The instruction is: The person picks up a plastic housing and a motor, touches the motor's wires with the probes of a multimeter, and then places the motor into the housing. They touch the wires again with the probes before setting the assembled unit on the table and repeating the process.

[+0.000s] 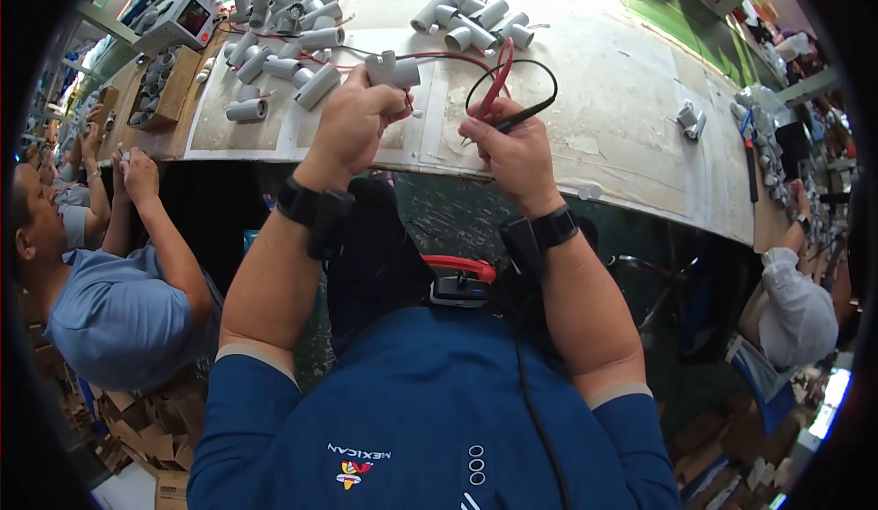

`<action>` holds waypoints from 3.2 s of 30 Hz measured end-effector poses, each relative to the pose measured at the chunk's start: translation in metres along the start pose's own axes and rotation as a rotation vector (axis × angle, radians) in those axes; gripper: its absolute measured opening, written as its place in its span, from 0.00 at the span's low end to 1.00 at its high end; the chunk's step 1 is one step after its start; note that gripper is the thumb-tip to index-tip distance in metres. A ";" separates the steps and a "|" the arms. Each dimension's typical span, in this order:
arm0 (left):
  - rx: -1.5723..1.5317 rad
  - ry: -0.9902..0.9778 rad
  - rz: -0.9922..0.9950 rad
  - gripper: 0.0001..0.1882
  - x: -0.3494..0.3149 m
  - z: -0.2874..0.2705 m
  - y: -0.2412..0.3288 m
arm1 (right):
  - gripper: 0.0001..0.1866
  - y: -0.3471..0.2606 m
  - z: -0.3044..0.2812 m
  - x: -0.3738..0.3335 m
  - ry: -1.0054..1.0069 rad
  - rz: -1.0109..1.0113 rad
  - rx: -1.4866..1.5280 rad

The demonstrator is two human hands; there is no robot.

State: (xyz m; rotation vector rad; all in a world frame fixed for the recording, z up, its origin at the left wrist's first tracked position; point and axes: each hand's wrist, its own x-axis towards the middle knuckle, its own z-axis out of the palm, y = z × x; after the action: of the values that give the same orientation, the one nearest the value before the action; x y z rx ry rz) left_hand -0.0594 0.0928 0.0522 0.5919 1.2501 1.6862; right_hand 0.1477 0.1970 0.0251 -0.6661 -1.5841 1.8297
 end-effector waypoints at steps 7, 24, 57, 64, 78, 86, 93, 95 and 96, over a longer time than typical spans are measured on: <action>0.241 0.039 0.222 0.23 -0.050 0.024 -0.041 | 0.09 -0.001 0.011 0.002 0.080 -0.039 -0.022; 0.293 0.092 0.260 0.24 -0.056 0.030 -0.051 | 0.08 0.012 0.032 -0.002 0.176 -0.175 -0.215; 0.268 0.049 0.311 0.24 -0.058 0.023 -0.056 | 0.09 0.012 0.033 -0.004 0.153 -0.180 -0.280; 0.253 0.051 0.336 0.24 -0.057 0.026 -0.060 | 0.09 0.008 0.032 -0.006 0.165 -0.184 -0.292; 0.248 0.075 0.341 0.23 -0.059 0.027 -0.056 | 0.09 0.012 0.034 -0.005 0.150 -0.185 -0.281; 0.316 0.086 0.365 0.23 -0.057 0.023 -0.061 | 0.09 0.011 0.033 -0.005 0.139 -0.169 -0.260; 0.346 0.094 0.363 0.22 -0.057 0.023 -0.060 | 0.09 0.014 0.033 -0.003 0.133 -0.185 -0.256; 0.320 0.084 0.354 0.22 -0.057 0.024 -0.059 | 0.09 0.014 0.032 -0.002 0.120 -0.205 -0.248; 0.307 0.078 0.349 0.22 -0.057 0.023 -0.058 | 0.09 0.014 0.031 -0.002 0.114 -0.211 -0.244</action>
State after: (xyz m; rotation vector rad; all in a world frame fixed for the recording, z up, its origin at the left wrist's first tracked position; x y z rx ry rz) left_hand 0.0074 0.0570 0.0147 0.9832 1.5456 1.8254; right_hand 0.1249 0.1738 0.0154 -0.6697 -1.7451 1.4369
